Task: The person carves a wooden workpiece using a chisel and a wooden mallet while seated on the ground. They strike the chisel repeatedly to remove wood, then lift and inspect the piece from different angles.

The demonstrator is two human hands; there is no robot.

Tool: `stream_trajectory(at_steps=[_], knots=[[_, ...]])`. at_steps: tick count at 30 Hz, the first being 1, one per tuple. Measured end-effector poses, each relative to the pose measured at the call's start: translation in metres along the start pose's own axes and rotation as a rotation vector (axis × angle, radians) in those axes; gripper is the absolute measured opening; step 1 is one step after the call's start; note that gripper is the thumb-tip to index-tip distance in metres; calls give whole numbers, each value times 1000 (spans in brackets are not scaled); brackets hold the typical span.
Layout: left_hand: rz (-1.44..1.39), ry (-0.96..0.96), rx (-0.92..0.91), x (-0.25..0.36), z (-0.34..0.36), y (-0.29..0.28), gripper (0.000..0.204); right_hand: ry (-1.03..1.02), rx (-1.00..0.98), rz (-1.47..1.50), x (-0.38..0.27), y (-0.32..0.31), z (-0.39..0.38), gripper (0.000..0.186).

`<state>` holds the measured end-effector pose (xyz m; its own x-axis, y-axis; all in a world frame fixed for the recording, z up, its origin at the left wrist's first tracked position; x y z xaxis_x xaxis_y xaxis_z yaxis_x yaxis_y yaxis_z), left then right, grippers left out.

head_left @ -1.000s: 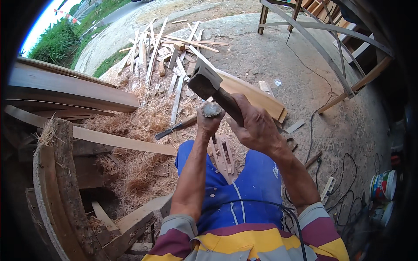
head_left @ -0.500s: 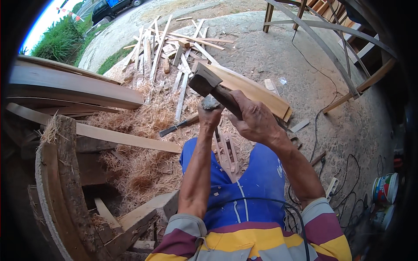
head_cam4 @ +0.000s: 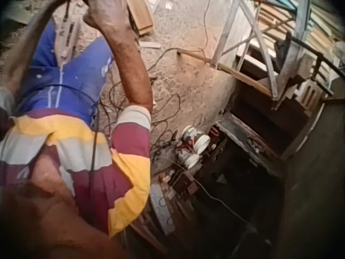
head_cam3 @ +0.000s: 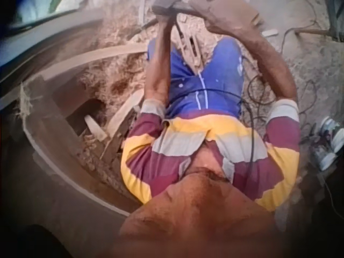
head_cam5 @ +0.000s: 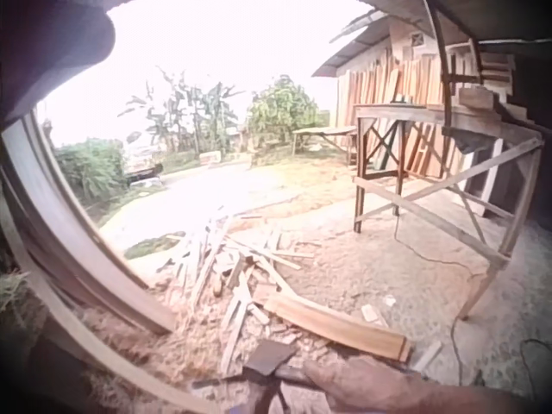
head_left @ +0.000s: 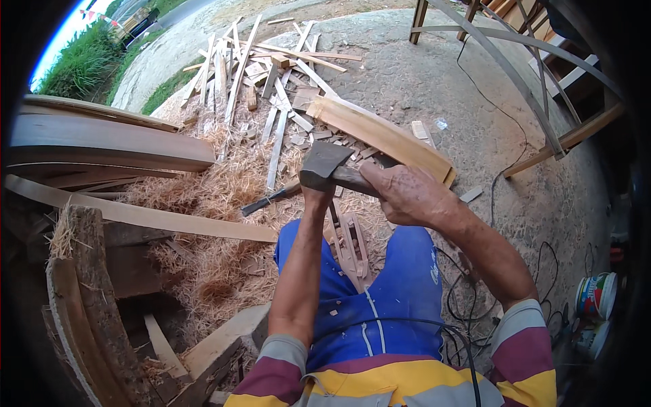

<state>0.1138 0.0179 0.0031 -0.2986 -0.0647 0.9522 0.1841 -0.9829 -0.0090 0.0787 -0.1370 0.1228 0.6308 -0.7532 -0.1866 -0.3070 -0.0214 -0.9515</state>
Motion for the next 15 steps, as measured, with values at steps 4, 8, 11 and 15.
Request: stream_trajectory(at_steps=[4, 8, 11, 15], knots=[[-433, -733, 243, -126, 40, -40, 12, -10, 91, 271, -18, 1, -22, 41], [-506, -1101, 91, -150, -4, -23, 27, 172, 170, 555, -8, 28, -73, 52], [-329, -563, -123, -23, 4, 20, 27, 378, 284, 679, 31, 55, -118, 59], [-5, 42, 148, 99, -5, -17, 27, 354, 335, 986, 35, 84, -130, 52]])
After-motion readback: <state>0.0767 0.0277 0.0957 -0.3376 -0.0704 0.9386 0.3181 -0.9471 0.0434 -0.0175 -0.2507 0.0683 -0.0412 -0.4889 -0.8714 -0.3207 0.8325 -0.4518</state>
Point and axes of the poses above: each hand's wrist, its own z-axis towards the middle knuckle, its own y-axis out of the palm, x = y × z, the point moved 10 cm from there along z, towards the middle knuckle, and after that the axes turned 8 degrees about -z, right-handed, at the moved point
